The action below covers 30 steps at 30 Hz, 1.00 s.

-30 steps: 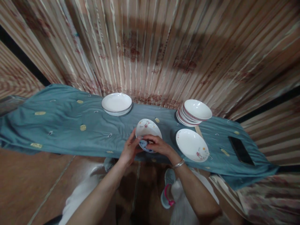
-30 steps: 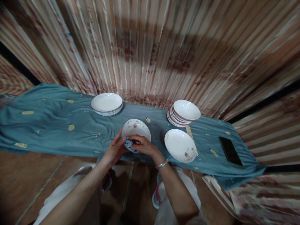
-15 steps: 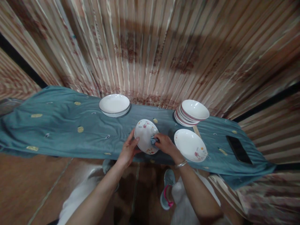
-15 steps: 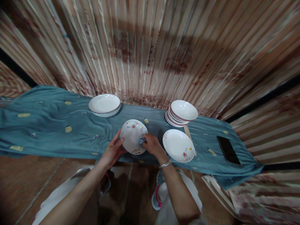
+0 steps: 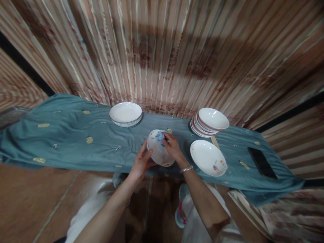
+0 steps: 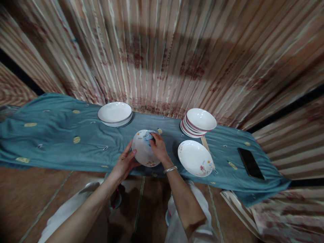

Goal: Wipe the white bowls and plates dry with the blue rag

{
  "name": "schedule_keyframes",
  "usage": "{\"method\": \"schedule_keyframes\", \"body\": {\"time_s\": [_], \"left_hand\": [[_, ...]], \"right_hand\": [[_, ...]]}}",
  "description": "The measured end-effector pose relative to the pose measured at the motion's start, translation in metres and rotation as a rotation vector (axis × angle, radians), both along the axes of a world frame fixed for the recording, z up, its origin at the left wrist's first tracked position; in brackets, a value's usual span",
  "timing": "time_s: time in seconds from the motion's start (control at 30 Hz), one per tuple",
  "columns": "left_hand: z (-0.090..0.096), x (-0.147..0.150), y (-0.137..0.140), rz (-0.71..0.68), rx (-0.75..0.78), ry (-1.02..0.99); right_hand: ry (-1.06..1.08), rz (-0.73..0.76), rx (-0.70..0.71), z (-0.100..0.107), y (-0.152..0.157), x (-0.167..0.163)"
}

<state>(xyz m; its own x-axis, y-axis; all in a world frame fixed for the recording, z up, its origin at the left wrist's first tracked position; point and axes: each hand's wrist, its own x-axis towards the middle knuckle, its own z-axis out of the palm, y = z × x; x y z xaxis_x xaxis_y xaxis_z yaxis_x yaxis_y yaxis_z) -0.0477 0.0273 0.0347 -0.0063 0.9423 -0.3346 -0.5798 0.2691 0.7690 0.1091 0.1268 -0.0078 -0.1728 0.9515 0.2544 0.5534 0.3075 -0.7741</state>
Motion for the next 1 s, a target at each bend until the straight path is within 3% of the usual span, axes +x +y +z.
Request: {"method": "schedule_keyframes", "body": {"time_s": [0.6, 0.83, 1.0], "left_hand": [[0.001, -0.001, -0.002, 0.034, -0.012, -0.015], [0.001, -0.003, -0.002, 0.036, -0.042, -0.016], [0.002, -0.003, -0.002, 0.026, -0.039, 0.0]], "right_hand": [[0.326, 0.469, -0.188, 0.032, -0.029, -0.021], [0.28, 0.574, -0.343, 0.033, -0.041, -0.003], [0.146, 0.568, -0.378, 0.031, -0.045, 0.016]]}}
